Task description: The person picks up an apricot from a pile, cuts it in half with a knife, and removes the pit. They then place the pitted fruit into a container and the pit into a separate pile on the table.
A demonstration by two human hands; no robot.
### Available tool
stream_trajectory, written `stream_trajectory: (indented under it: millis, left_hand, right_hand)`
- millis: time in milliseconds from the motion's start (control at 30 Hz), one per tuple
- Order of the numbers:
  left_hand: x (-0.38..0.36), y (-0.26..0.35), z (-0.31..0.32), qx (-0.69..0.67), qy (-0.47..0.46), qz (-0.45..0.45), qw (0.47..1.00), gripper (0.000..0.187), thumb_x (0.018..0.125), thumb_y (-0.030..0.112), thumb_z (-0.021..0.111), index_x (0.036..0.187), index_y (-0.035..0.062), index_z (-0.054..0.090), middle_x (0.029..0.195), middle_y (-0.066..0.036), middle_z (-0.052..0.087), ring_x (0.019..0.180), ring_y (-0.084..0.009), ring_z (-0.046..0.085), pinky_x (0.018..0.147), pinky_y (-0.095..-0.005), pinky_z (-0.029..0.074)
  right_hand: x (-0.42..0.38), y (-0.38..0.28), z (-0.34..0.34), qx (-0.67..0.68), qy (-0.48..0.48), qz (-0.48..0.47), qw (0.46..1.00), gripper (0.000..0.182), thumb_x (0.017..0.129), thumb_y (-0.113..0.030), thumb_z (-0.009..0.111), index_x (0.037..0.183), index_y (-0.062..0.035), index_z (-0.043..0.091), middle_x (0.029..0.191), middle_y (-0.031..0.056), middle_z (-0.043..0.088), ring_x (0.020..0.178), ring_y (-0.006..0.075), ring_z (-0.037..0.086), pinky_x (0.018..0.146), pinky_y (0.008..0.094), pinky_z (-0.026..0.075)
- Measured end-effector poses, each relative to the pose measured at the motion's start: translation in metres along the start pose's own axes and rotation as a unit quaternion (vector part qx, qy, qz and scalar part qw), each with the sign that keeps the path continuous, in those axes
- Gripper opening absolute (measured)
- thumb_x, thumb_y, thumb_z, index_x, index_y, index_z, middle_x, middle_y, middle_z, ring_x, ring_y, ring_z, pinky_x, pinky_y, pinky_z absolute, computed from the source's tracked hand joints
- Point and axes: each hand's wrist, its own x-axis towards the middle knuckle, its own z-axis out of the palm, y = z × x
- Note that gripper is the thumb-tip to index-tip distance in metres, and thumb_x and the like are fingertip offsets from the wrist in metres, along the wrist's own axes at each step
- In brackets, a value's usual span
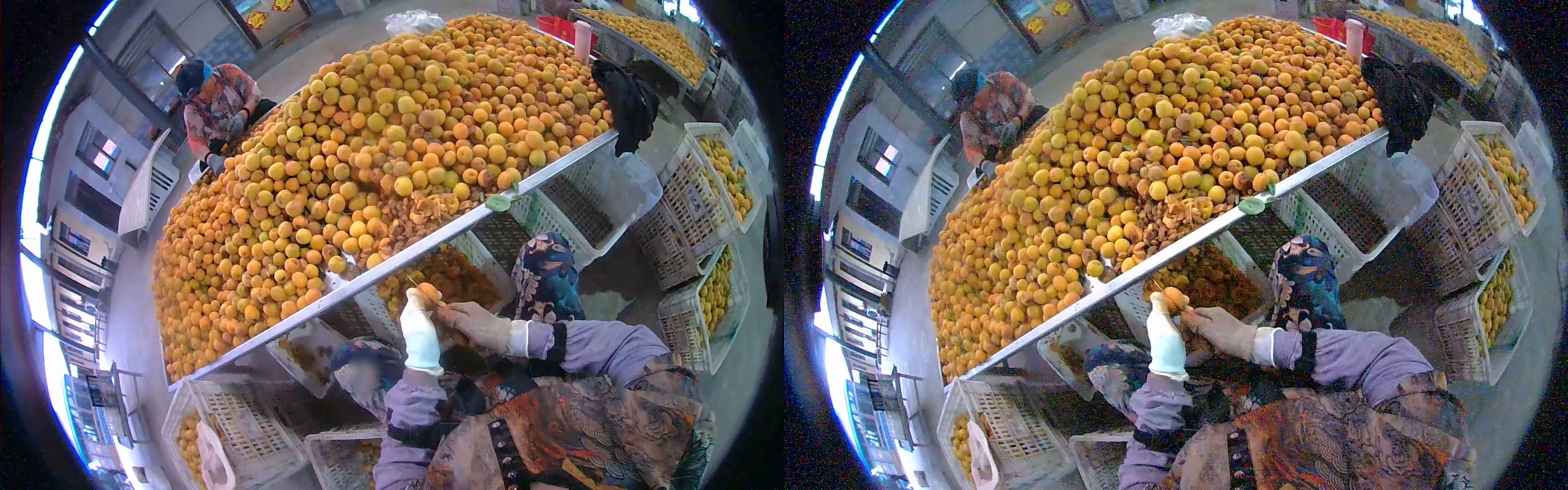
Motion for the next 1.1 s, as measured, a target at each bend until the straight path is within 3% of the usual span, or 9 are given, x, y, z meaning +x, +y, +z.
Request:
stream_trajectory:
  millis: [100,167,300,467,600,767,800,967,1100]
  left_hand:
    - [-0.003,0.013,0.004,-0.016,-0.014,-0.003,1.000,0.044,0.095,0.042,0.041,0.096,0.0020,0.060,0.085,-0.006,0.060,0.076,-0.0135,0.054,0.068,-0.0269,0.045]
    - [-0.003,0.016,0.007,-0.032,-0.013,-0.015,0.999,0.044,0.095,0.042,0.042,0.095,0.0017,0.060,0.085,-0.006,0.060,0.075,-0.0139,0.054,0.067,-0.0276,0.045]
    - [0.000,0.006,0.001,-0.025,-0.010,-0.026,0.999,0.042,0.095,0.040,0.043,0.096,0.0015,0.059,0.086,-0.007,0.060,0.075,-0.0138,0.055,0.068,-0.0279,0.046]
    - [-0.002,0.004,-0.001,-0.016,-0.025,-0.020,0.999,0.041,0.095,0.040,0.043,0.098,0.0018,0.059,0.086,-0.007,0.060,0.075,-0.0144,0.055,0.069,-0.0278,0.046]
    - [-0.009,0.004,0.002,-0.172,-0.047,-0.087,0.980,0.046,0.095,0.043,0.040,0.101,0.0012,0.057,0.090,-0.007,0.059,0.081,-0.0161,0.056,0.074,-0.0290,0.046]
    - [-0.011,0.010,-0.002,-0.201,-0.063,-0.084,0.974,0.046,0.096,0.041,0.040,0.107,-0.0005,0.056,0.097,-0.009,0.059,0.088,-0.0173,0.057,0.081,-0.0304,0.046]
    - [-0.008,0.008,-0.008,-0.107,-0.063,-0.012,0.992,0.043,0.096,0.038,0.040,0.108,-0.0007,0.056,0.097,-0.009,0.060,0.087,-0.0166,0.056,0.080,-0.0290,0.046]
    - [-0.020,0.026,-0.003,0.206,-0.028,0.208,0.956,0.032,0.092,0.017,0.047,0.116,-0.0031,0.052,0.105,-0.012,0.060,0.100,-0.0216,0.056,0.090,-0.0302,0.042]
    - [-0.030,0.027,0.004,0.302,-0.024,0.255,0.918,0.038,0.084,0.020,0.060,0.114,-0.0020,0.053,0.106,-0.016,0.060,0.100,-0.0266,0.057,0.090,-0.0337,0.043]
  right_hand:
    - [0.013,0.023,-0.001,-0.008,0.028,-0.114,0.993,0.037,0.093,-0.040,0.046,0.100,-0.0062,0.059,0.072,-0.0007,0.054,0.062,0.0076,0.049,0.047,0.0230,0.041]
    - [-0.001,-0.004,-0.004,-0.006,-0.016,0.025,1.000,0.037,0.093,-0.042,0.045,0.099,-0.0076,0.059,0.066,-0.0004,0.053,0.054,0.0079,0.049,0.044,0.0230,0.039]
    - [-0.004,-0.005,-0.006,-0.016,-0.026,0.017,0.999,0.040,0.093,-0.045,0.042,0.096,-0.0089,0.059,0.057,-0.0015,0.048,0.043,0.0081,0.043,0.038,0.0227,0.035]
    - [-0.003,0.004,-0.008,0.175,-0.153,0.063,0.971,0.044,0.096,-0.044,0.035,0.087,-0.0067,0.056,0.054,-0.0041,0.038,0.042,0.0052,0.035,0.036,0.0211,0.028]
    - [-0.008,0.006,-0.003,0.284,-0.206,0.028,0.936,0.041,0.096,-0.042,0.036,0.090,-0.0061,0.055,0.051,-0.0052,0.035,0.040,0.0053,0.033,0.036,0.0206,0.026]
    - [-0.015,-0.009,-0.008,0.130,-0.153,0.020,0.979,0.035,0.094,-0.040,0.041,0.090,-0.0085,0.055,0.052,-0.0030,0.041,0.040,0.0068,0.037,0.035,0.0220,0.028]
    - [-0.018,-0.014,-0.009,0.031,-0.094,-0.038,0.994,0.033,0.094,-0.039,0.043,0.090,-0.0085,0.055,0.054,-0.0020,0.044,0.042,0.0072,0.039,0.036,0.0223,0.030]
    - [-0.007,-0.019,-0.017,0.091,0.045,-0.026,0.994,0.031,0.092,-0.036,0.046,0.090,-0.0071,0.057,0.058,-0.0013,0.049,0.045,0.0062,0.042,0.042,0.0203,0.033]
    - [0.001,-0.022,-0.012,0.140,0.089,-0.002,0.986,0.029,0.090,-0.036,0.051,0.095,-0.0080,0.058,0.075,-0.0010,0.055,0.061,0.0067,0.050,0.053,0.0215,0.040]
